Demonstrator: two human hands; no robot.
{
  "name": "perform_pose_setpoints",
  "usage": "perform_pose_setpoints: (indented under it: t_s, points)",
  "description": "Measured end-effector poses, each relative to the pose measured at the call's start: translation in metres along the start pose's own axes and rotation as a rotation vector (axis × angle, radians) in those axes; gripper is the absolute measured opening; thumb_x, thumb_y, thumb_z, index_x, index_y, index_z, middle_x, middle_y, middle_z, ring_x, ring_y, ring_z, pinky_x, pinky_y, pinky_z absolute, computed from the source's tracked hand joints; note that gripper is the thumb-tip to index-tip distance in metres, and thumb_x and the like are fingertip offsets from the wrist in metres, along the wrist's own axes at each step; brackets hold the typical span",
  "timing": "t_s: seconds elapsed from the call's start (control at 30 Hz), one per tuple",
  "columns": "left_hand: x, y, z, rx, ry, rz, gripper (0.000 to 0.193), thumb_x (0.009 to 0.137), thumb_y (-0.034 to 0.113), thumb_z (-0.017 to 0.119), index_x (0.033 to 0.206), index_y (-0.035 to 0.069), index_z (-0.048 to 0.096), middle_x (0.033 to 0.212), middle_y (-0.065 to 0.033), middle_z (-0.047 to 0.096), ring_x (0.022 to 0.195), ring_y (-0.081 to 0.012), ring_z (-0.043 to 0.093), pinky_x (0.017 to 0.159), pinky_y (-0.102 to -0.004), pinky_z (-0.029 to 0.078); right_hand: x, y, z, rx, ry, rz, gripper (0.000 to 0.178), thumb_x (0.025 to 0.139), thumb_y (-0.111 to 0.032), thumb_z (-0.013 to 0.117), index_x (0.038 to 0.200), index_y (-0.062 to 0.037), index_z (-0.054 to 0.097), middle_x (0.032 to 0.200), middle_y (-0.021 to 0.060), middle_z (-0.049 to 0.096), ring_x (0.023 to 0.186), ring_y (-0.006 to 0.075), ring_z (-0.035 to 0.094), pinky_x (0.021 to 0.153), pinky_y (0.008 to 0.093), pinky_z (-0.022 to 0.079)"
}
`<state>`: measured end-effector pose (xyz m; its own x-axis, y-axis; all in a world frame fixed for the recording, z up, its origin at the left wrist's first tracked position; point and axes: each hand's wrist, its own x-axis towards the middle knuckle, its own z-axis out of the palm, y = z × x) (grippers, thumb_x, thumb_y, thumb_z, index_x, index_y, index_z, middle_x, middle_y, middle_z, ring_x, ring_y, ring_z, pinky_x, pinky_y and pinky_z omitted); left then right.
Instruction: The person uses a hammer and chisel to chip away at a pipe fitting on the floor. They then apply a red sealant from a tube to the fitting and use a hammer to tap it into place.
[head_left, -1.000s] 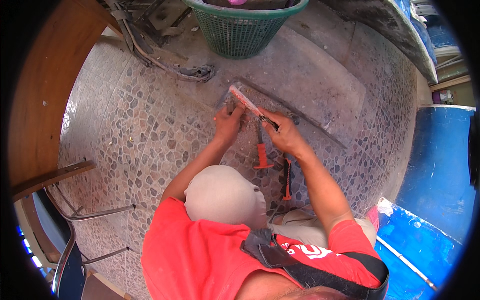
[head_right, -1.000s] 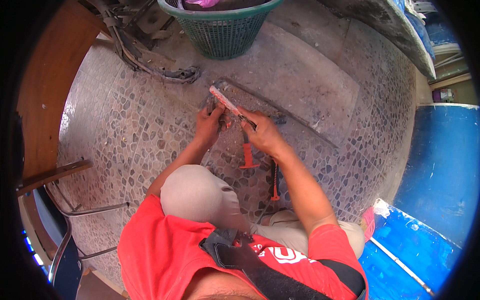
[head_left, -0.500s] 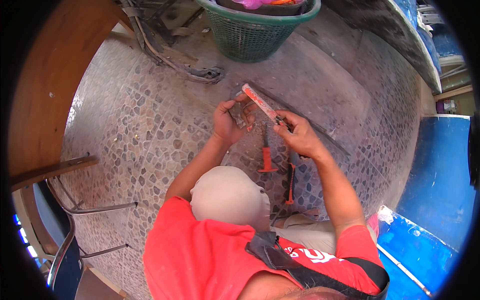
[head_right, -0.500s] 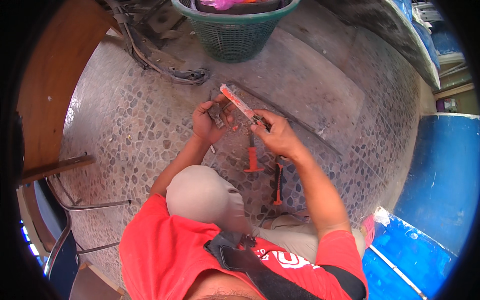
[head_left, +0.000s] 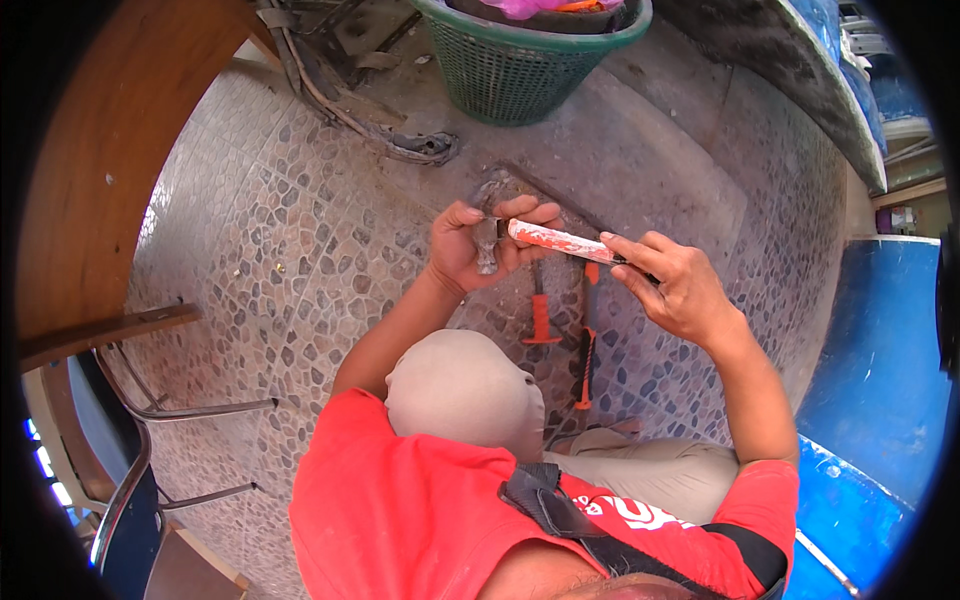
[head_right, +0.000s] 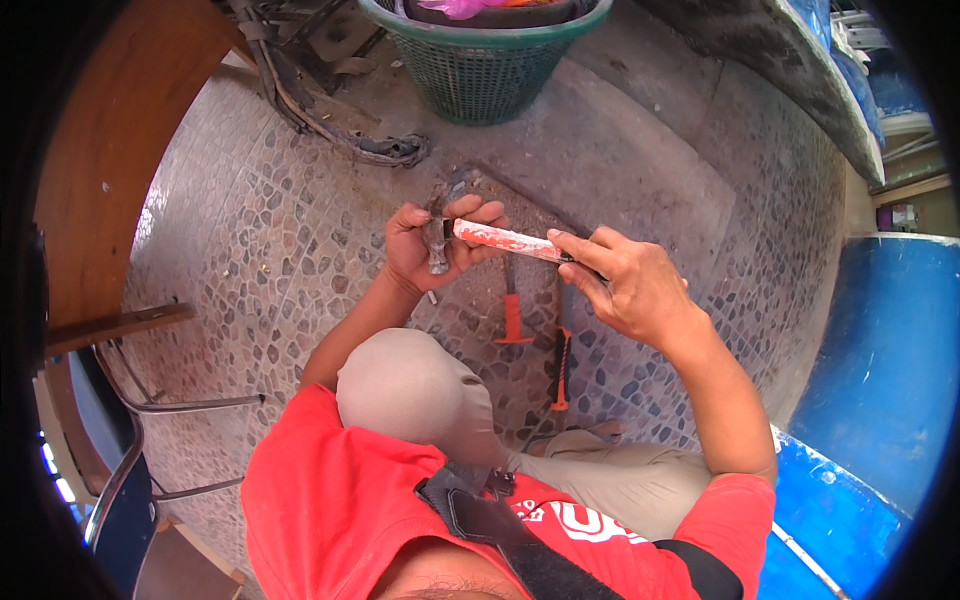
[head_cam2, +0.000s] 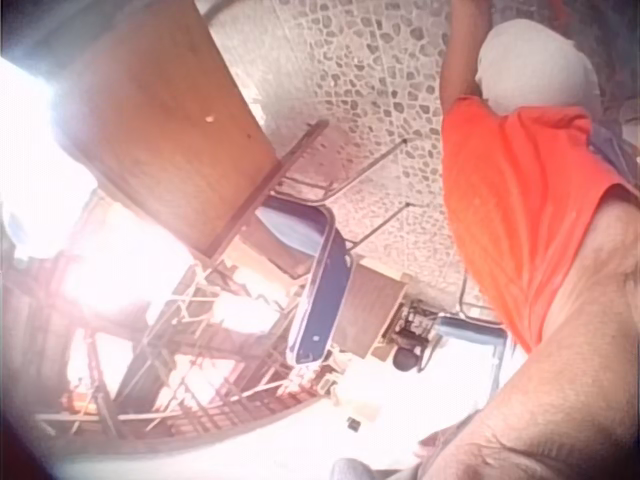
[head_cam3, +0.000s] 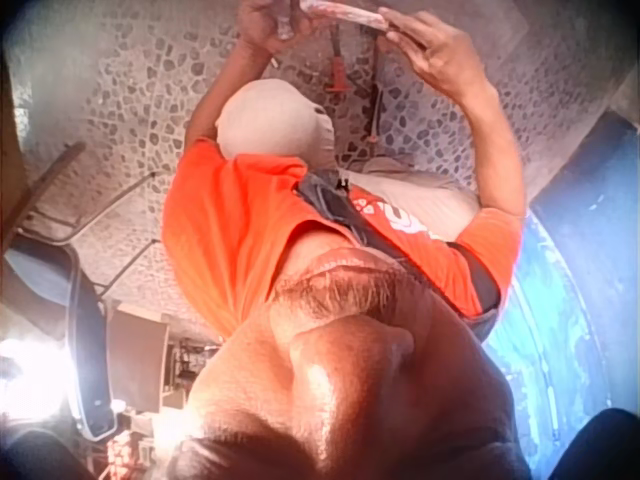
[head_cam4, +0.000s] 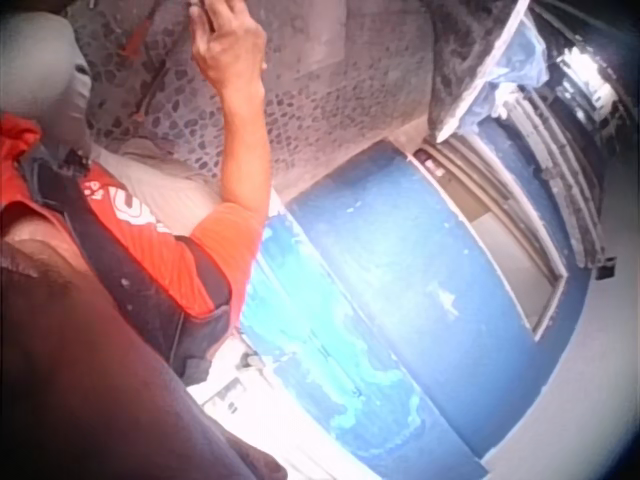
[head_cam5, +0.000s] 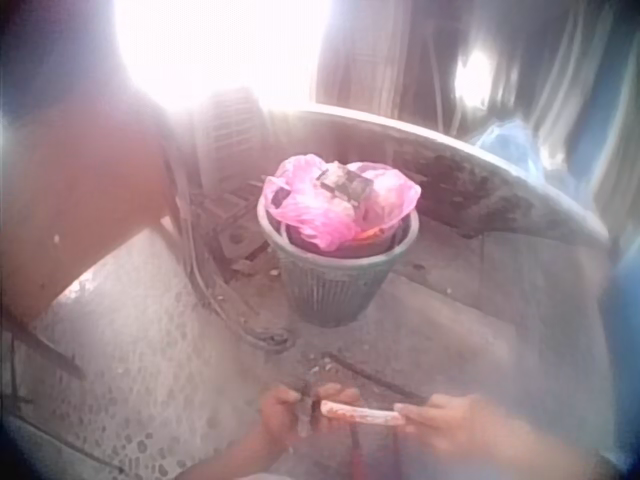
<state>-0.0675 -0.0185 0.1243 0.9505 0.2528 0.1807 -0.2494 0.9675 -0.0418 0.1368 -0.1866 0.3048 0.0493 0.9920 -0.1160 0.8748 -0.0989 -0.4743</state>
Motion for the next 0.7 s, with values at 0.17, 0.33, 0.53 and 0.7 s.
perform_pose_setpoints:
  t_s: [0.17,0.33,0.53,0.7]
  points:
    - [0.0,-0.005,0.0,0.078,-0.08,-0.053,0.063,0.083,0.034,0.053,0.134,-0.005,0.055,0.147,-0.0237,0.052,0.146,-0.0429,0.036,0.121,-0.0619,0.024,-0.002,-0.008,0.001,-0.077,0.023,-0.048,0.033,0.094,-0.024,0.07,0.126,-0.0168,0.071,0.083,0.01,0.063,0.068,0.0291,0.065,0.062,0.0407,0.053]
    - [-0.001,-0.005,0.002,0.164,-0.175,-0.049,0.062,0.096,0.038,0.041,0.137,-0.006,0.056,0.147,-0.0247,0.052,0.148,-0.0465,0.031,0.117,-0.066,0.029,-0.005,-0.008,0.0,-0.06,0.011,-0.032,0.033,0.093,-0.024,0.071,0.125,-0.0168,0.071,0.082,0.0097,0.063,0.068,0.0291,0.065,0.063,0.041,0.053]
    - [0.001,-0.006,0.007,0.254,-0.232,-0.033,0.061,0.101,0.04,0.035,0.134,-0.004,0.061,0.15,-0.0247,0.049,0.145,-0.0478,0.035,0.116,-0.066,0.03,-0.004,-0.011,-0.006,-0.095,0.009,-0.043,0.032,0.092,-0.023,0.072,0.123,-0.016,0.072,0.081,0.0099,0.062,0.068,0.0288,0.065,0.064,0.041,0.053]
    - [-0.004,-0.005,-0.004,0.304,-0.198,-0.046,0.061,0.101,0.04,0.036,0.134,-0.005,0.061,0.147,-0.0271,0.051,0.137,-0.0473,0.047,0.116,-0.0639,0.032,-0.003,-0.016,-0.008,-0.152,-0.02,-0.043,0.032,0.091,-0.022,0.072,0.123,-0.016,0.072,0.08,0.0099,0.062,0.069,0.0292,0.065,0.064,0.042,0.053]
